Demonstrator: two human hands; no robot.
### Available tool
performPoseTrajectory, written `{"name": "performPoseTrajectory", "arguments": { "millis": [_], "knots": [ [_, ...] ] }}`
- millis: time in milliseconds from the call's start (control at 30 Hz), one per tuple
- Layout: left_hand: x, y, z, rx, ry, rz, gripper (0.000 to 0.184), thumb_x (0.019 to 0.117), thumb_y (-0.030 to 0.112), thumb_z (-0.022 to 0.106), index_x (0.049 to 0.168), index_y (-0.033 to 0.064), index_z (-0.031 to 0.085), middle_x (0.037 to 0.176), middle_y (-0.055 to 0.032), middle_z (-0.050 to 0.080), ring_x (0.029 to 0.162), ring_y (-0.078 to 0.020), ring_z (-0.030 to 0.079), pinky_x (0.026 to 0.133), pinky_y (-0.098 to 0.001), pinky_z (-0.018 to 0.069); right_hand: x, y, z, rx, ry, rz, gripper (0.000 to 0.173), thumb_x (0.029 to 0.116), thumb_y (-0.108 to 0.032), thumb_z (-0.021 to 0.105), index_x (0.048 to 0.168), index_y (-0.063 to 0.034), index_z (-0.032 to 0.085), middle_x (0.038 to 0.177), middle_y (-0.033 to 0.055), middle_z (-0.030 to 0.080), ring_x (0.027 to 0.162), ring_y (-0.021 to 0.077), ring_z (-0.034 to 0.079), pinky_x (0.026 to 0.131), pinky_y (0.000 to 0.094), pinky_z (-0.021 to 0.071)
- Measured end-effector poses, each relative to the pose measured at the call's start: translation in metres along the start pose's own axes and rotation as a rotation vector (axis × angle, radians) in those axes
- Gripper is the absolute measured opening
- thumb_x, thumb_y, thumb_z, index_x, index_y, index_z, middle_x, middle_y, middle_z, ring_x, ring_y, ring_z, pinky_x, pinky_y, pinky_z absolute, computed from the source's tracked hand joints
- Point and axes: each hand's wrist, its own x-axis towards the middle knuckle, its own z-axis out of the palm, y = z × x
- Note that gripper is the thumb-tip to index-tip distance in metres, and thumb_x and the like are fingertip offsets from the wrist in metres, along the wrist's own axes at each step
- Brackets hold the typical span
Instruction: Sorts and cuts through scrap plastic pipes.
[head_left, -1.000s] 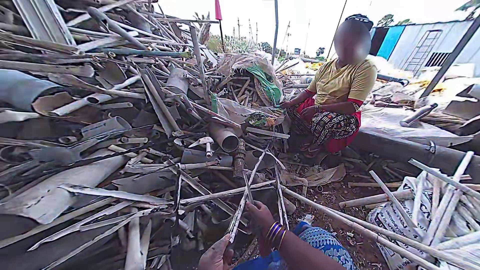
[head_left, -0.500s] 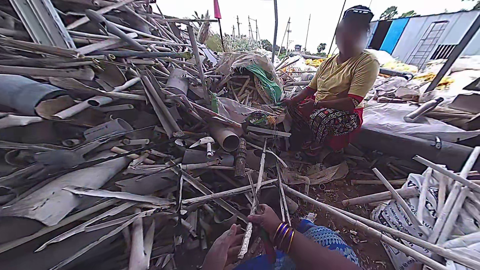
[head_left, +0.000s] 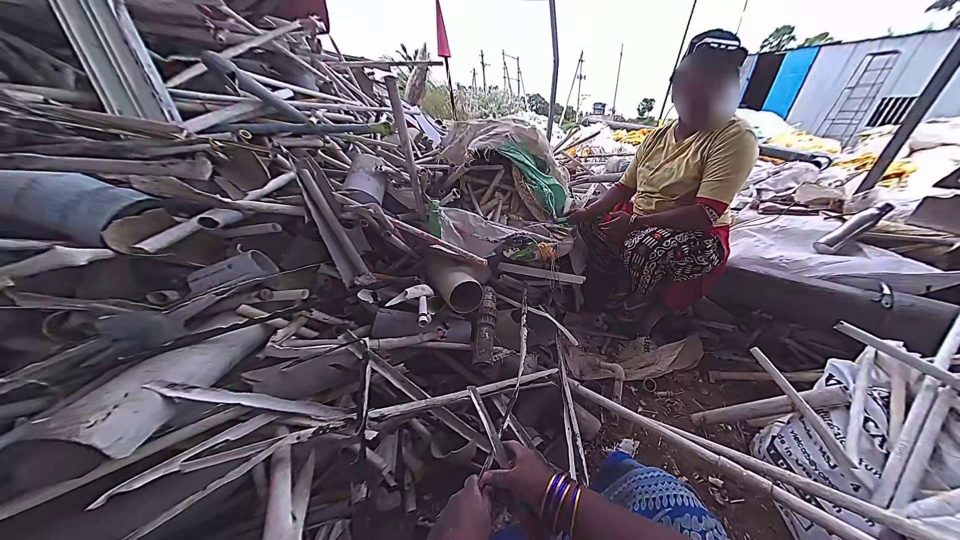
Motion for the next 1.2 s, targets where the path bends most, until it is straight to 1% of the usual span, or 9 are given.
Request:
{"name": "performPoseTrajectory", "arguments": {
  "millis": [167, 333, 533, 667, 767, 867, 900, 1033, 1200],
  "knots": [
    [0.000, -0.021, -0.013, -0.023, -0.018, -0.006, 0.045, 0.1132, 0.029, 0.035, 0.146, 0.0010, 0.050, 0.133, -0.0251, 0.064, 0.126, -0.0385, 0.062, 0.107, -0.0554, 0.0463, -0.001, -0.002, -0.012, -0.017, 0.041, 0.065, 0.059, 0.0953, -0.006, 0.062, 0.148, 0.0008, 0.037, 0.121, 0.0229, 0.058, 0.099, 0.0287, 0.062, 0.086, 0.0452, 0.0524],
    [0.009, -0.038, -0.024, 0.074, -0.066, -0.070, 0.040, 0.1014, 0.012, 0.055, 0.139, -0.0017, 0.055, 0.135, -0.0251, 0.062, 0.128, -0.0375, 0.060, 0.107, -0.0552, 0.0466, 0.001, 0.002, -0.018, 0.008, 0.053, 0.004, 0.069, 0.0869, 0.002, 0.068, 0.149, 0.0002, 0.038, 0.121, 0.0219, 0.063, 0.097, 0.0281, 0.068, 0.087, 0.0440, 0.0564],
    [0.005, -0.043, -0.026, -0.029, 0.072, -0.074, 0.046, 0.1109, 0.025, 0.044, 0.153, 0.0075, 0.042, 0.139, -0.0232, 0.061, 0.130, -0.0379, 0.059, 0.109, -0.0557, 0.0450, -0.014, 0.006, -0.001, 0.347, 0.164, 0.046, 0.033, 0.1032, -0.010, 0.059, 0.131, 0.0061, 0.052, 0.096, 0.0146, 0.063, 0.074, 0.0182, 0.064, 0.069, 0.0334, 0.0560],
    [0.000, -0.050, -0.029, -0.012, 0.111, -0.139, 0.044, 0.1116, 0.033, 0.042, 0.143, 0.0043, 0.055, 0.139, -0.0225, 0.061, 0.131, -0.0372, 0.059, 0.107, -0.0572, 0.0452, -0.031, 0.015, 0.015, -0.320, -0.050, -0.041, 0.056, 0.1072, -0.018, 0.051, 0.160, -0.0116, 0.034, 0.128, 0.0248, 0.061, 0.099, 0.0313, 0.065, 0.089, 0.0466, 0.0525],
    [-0.008, -0.054, -0.038, 0.009, 0.125, -0.185, 0.042, 0.1114, 0.030, 0.042, 0.143, 0.0047, 0.054, 0.140, -0.0221, 0.060, 0.131, -0.0375, 0.058, 0.107, -0.0570, 0.0456, -0.033, 0.015, 0.020, -0.474, -0.015, 0.037, 0.065, 0.1084, -0.022, 0.050, 0.163, -0.0041, 0.018, 0.132, 0.0274, 0.060, 0.112, 0.0364, 0.065, 0.101, 0.0494, 0.0495],
    [-0.007, -0.063, -0.045, 0.014, 0.103, -0.199, 0.043, 0.1112, 0.031, 0.043, 0.144, 0.0049, 0.053, 0.141, -0.0223, 0.059, 0.132, -0.0377, 0.058, 0.106, -0.0582, 0.0454, -0.024, 0.017, 0.015, -0.302, 0.143, 0.119, 0.043, 0.1109, -0.022, 0.044, 0.146, 0.0030, 0.042, 0.115, 0.0233, 0.061, 0.092, 0.0294, 0.064, 0.084, 0.0440, 0.0520],
    [-0.007, -0.064, -0.046, 0.008, 0.104, -0.198, 0.043, 0.1112, 0.031, 0.043, 0.144, 0.0054, 0.053, 0.142, -0.0220, 0.059, 0.132, -0.0375, 0.058, 0.106, -0.0581, 0.0455, -0.022, 0.015, 0.011, -0.287, 0.182, 0.097, 0.042, 0.1108, -0.022, 0.045, 0.144, 0.0045, 0.045, 0.119, 0.0253, 0.061, 0.099, 0.0318, 0.064, 0.090, 0.0464, 0.0506],
    [-0.002, -0.067, -0.044, -0.004, 0.121, -0.197, 0.044, 0.1106, 0.035, 0.045, 0.143, 0.0074, 0.056, 0.138, -0.0203, 0.062, 0.129, -0.0373, 0.060, 0.105, -0.0586, 0.0463, -0.023, 0.009, 0.009, -0.436, 0.112, -0.150, 0.064, 0.1026, -0.018, 0.059, 0.156, 0.0025, 0.031, 0.133, 0.0270, 0.059, 0.116, 0.0346, 0.063, 0.102, 0.0470, 0.0483],
    [0.009, -0.069, -0.039, 0.003, 0.151, -0.142, 0.042, 0.1102, 0.032, 0.047, 0.141, 0.0058, 0.058, 0.136, -0.0227, 0.063, 0.128, -0.0379, 0.061, 0.106, -0.0571, 0.0465, -0.017, 0.007, 0.012, -0.723, -0.061, -0.228, 0.060, 0.1057, -0.018, 0.053, 0.159, -0.0002, 0.031, 0.147, 0.0267, 0.052, 0.135, 0.0373, 0.054, 0.115, 0.0502, 0.0399]
  ]
}}
